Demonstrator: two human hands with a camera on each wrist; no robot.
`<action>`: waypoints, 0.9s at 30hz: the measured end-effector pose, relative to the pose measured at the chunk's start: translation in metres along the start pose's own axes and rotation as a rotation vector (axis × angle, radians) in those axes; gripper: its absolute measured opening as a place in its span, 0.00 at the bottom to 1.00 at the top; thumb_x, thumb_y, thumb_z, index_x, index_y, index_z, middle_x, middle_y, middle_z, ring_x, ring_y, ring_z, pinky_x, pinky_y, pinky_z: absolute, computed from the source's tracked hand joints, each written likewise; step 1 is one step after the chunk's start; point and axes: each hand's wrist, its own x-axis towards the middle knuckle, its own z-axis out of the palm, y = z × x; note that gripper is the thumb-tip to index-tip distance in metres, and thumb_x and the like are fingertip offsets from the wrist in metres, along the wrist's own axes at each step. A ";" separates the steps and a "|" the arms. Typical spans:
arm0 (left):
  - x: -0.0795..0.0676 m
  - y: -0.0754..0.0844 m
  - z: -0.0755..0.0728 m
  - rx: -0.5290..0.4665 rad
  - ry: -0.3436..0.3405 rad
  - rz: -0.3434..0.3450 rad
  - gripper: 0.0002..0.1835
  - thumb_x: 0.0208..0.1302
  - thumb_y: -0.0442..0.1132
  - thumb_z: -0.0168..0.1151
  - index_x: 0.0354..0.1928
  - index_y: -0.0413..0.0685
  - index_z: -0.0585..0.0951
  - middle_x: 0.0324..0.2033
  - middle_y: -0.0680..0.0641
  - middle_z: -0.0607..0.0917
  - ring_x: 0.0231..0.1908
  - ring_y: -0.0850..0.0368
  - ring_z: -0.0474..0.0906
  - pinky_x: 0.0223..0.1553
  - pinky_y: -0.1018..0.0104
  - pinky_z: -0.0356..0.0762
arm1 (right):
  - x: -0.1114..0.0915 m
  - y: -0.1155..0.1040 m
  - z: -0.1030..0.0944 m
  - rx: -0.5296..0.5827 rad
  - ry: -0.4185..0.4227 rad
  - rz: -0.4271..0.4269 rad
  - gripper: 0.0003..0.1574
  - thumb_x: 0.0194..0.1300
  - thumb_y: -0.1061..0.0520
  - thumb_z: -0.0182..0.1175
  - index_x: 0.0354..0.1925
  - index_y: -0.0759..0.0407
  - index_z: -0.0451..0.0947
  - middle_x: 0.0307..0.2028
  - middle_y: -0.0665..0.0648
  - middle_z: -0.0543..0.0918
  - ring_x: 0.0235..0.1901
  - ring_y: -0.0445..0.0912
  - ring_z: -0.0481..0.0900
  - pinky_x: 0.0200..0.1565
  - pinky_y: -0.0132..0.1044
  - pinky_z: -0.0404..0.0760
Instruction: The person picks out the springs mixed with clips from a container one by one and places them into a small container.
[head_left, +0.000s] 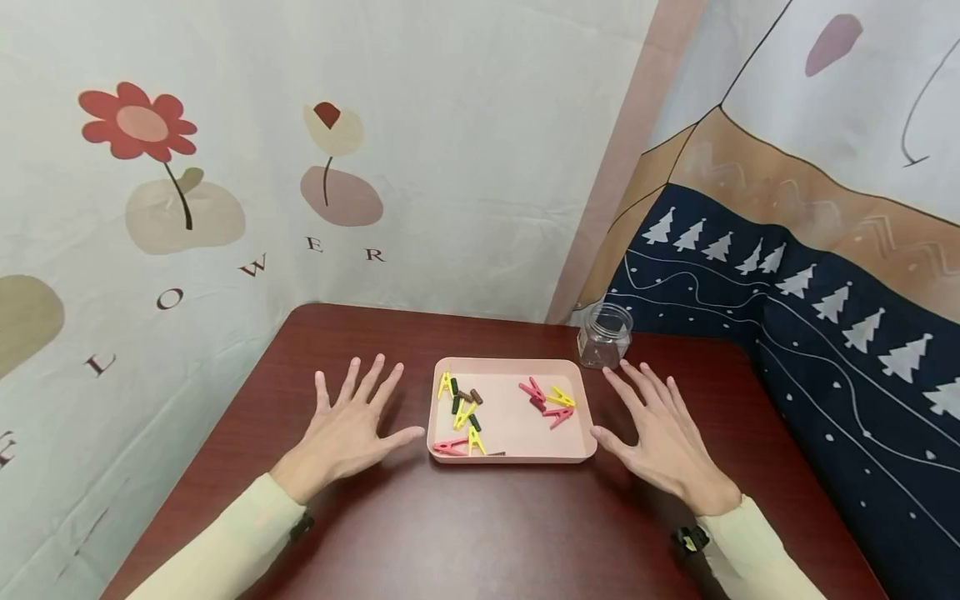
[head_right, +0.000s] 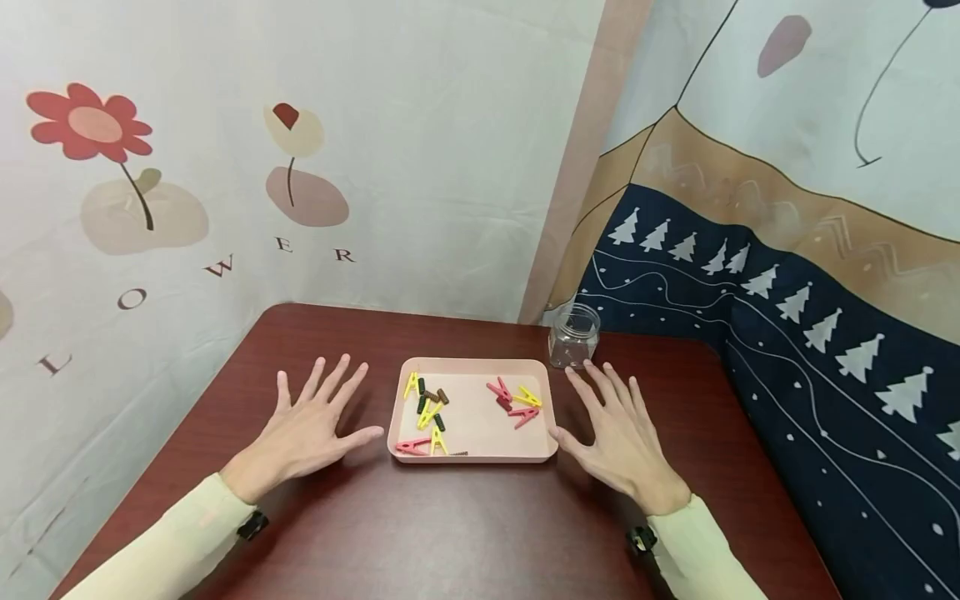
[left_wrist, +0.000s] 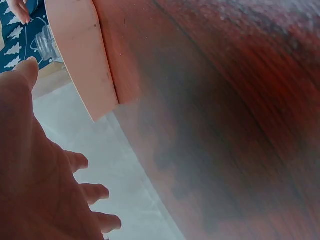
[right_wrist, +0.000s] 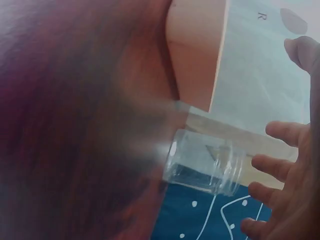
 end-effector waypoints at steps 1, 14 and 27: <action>0.000 0.001 0.000 -0.001 -0.002 0.001 0.65 0.70 0.90 0.56 0.97 0.62 0.55 0.97 0.41 0.52 0.95 0.25 0.44 0.84 0.07 0.30 | 0.001 -0.001 -0.001 0.006 0.002 -0.007 0.58 0.75 0.23 0.69 0.92 0.39 0.66 0.91 0.62 0.66 0.93 0.68 0.55 0.91 0.77 0.51; 0.000 0.011 0.002 -0.005 -0.019 0.025 0.61 0.74 0.84 0.60 0.97 0.63 0.56 0.96 0.44 0.54 0.95 0.27 0.46 0.85 0.07 0.34 | 0.019 -0.016 -0.011 0.020 -0.042 -0.051 0.52 0.74 0.33 0.76 0.88 0.38 0.73 0.85 0.60 0.75 0.81 0.63 0.74 0.78 0.77 0.77; 0.001 0.024 0.006 0.007 -0.036 0.096 0.62 0.73 0.88 0.56 0.97 0.62 0.57 0.96 0.46 0.55 0.95 0.30 0.48 0.85 0.07 0.38 | 0.041 -0.036 -0.018 0.041 -0.102 -0.177 0.45 0.73 0.36 0.78 0.83 0.41 0.80 0.80 0.57 0.81 0.76 0.59 0.80 0.74 0.72 0.85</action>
